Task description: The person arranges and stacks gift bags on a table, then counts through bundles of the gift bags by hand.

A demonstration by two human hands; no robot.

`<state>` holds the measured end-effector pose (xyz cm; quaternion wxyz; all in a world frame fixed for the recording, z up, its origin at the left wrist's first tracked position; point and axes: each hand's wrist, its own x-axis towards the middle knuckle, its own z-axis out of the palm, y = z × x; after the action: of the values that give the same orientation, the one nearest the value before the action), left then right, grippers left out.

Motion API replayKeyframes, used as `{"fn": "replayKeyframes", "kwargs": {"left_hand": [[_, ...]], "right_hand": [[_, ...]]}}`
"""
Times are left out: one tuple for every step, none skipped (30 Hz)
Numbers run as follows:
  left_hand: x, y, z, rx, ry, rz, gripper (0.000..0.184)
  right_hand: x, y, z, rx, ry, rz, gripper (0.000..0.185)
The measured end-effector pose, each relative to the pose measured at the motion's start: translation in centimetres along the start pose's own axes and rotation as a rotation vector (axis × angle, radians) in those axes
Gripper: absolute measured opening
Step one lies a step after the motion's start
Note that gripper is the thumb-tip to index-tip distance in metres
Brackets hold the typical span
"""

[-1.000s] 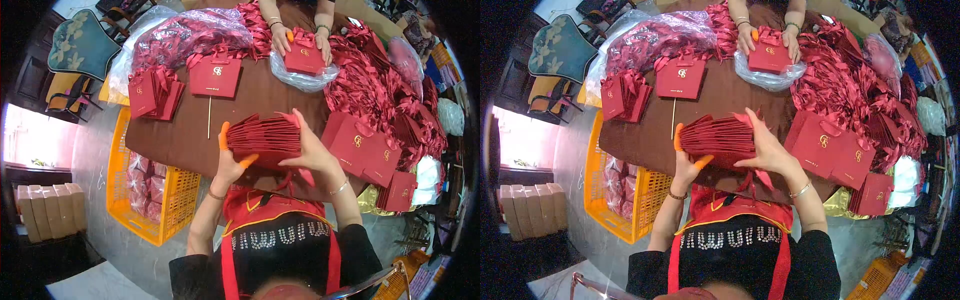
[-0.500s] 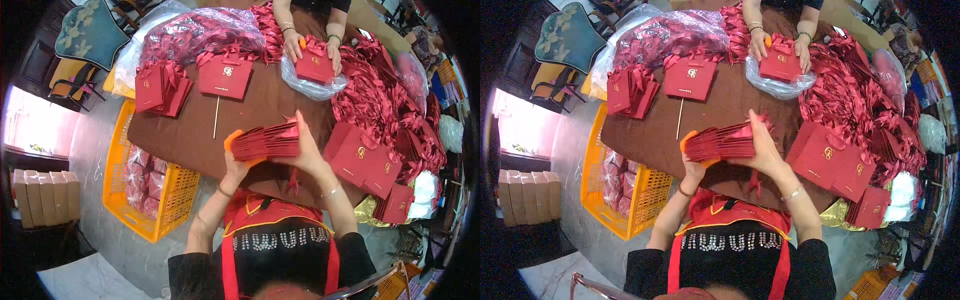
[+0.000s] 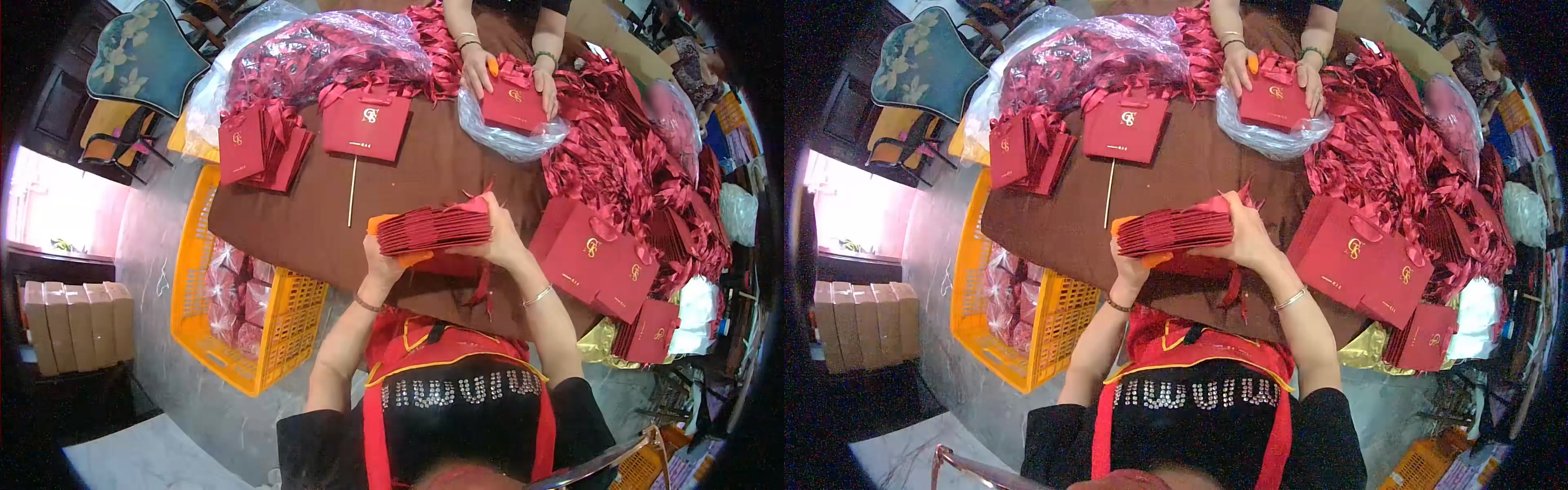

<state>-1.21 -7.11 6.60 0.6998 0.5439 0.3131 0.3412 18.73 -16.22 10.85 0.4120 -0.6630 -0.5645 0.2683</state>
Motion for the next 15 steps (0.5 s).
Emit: {"fn": "replayKeyframes", "kwargs": {"left_hand": [[0.2,0.5,-0.2,0.355,-0.097,0.343,0.075],[0.3,1.2,-0.5,0.710,-0.196,0.686,0.065],[0.1,1.8,-0.6,0.711,-0.196,0.686,0.065],[-0.3,2.5,-0.7,0.357,-0.240,0.442,0.077],[-0.6,3.3,-0.9,0.006,-0.275,0.193,0.090],[-0.4,4.7,-1.5,0.009,-0.275,0.189,0.090],[0.1,6.6,-2.0,0.262,-0.362,0.250,0.100],[0.4,8.5,-1.9,0.515,-0.448,0.310,0.111],[0.3,10.8,-0.8,0.517,-0.448,0.306,0.111],[0.2,13.2,0.9,0.805,-0.477,0.170,0.111],[0.3,14.2,2.3,1.092,-0.502,0.027,0.111],[0.5,13.7,3.1,1.371,-0.567,0.254,0.106],[0.5,12.6,4.1,1.576,-0.565,0.427,0.097],[0.7,11.1,4.8,1.622,-0.513,0.507,0.091],[0.9,10.1,5.4,1.666,-0.459,0.590,0.085]], "right_hand": [[0.1,0.2,0.0,0.011,0.006,-0.014,0.073],[0.0,0.1,-0.1,0.012,0.006,-0.015,0.073],[-0.1,-0.1,-0.3,0.022,-0.002,-0.009,0.074],[-0.2,-0.3,-0.6,0.032,-0.011,-0.003,0.075],[-0.1,-0.3,-0.7,0.034,-0.011,-0.003,0.075],[-0.2,-0.3,-0.7,0.055,-0.012,-0.030,0.075],[-0.3,-0.3,-0.6,0.076,-0.014,-0.055,0.075],[-0.4,-0.3,-0.5,0.081,-0.016,-0.052,0.075],[-0.5,-0.4,-0.5,0.051,-0.019,-0.029,0.075],[-0.4,-0.4,-0.5,0.019,-0.020,-0.008,0.075],[-0.4,-0.4,-0.5,0.020,-0.015,-0.007,0.075],[-0.4,-0.4,-0.4,-0.004,-0.017,-0.024,0.075],[-0.5,-0.3,-0.4,-0.030,-0.019,-0.038,0.075],[-0.3,0.7,-0.1,0.037,-0.043,-0.009,0.075],[-0.6,0.7,-0.1,0.034,-0.032,0.000,0.075]]}}
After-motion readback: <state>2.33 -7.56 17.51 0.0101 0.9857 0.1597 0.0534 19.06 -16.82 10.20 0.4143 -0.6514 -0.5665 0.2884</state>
